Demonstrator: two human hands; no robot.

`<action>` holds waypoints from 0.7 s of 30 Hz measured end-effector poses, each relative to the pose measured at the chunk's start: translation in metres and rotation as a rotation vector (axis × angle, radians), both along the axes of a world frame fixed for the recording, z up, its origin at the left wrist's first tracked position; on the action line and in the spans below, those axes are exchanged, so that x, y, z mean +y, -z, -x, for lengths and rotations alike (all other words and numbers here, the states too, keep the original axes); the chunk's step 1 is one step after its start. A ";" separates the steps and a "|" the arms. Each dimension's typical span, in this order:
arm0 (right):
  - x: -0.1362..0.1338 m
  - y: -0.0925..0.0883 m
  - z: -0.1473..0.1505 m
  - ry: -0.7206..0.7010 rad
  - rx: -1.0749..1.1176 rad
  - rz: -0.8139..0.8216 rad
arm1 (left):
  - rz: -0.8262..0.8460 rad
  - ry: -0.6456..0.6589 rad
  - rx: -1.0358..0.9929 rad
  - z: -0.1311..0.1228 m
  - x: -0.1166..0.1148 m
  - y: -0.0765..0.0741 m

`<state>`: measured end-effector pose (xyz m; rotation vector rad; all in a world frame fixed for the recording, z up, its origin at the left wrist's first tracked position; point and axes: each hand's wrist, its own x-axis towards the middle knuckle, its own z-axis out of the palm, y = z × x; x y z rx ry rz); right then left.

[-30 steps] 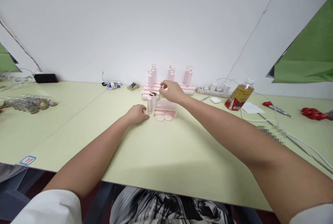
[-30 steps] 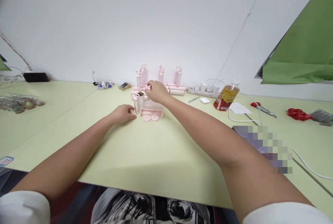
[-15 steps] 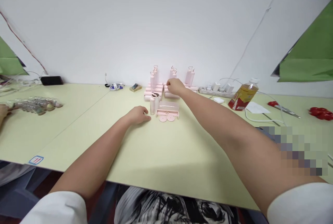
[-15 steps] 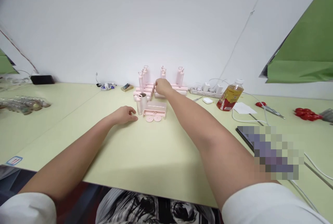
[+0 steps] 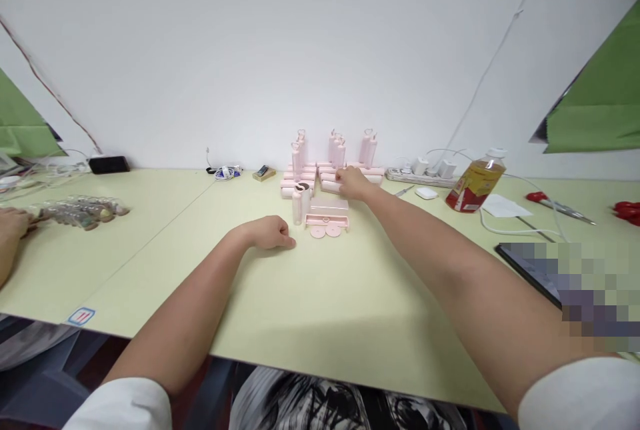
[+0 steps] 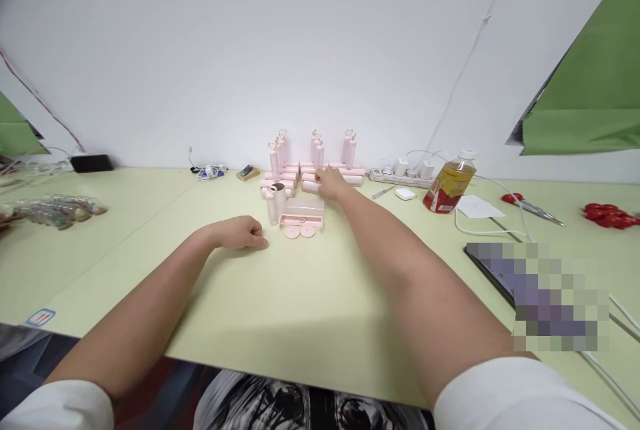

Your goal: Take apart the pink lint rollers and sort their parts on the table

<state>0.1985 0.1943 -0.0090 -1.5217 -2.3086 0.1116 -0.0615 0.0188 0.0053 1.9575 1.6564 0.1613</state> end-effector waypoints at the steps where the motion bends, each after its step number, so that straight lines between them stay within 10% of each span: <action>1: -0.004 0.003 -0.004 0.002 0.016 -0.015 | 0.033 0.037 -0.003 -0.001 -0.003 -0.002; 15: -0.074 0.002 -0.086 0.187 0.266 -0.065 | 0.056 0.307 -0.141 -0.039 -0.032 -0.012; 21: -0.157 -0.022 -0.099 -0.163 0.656 -0.066 | -0.154 0.243 -0.561 -0.056 -0.039 -0.010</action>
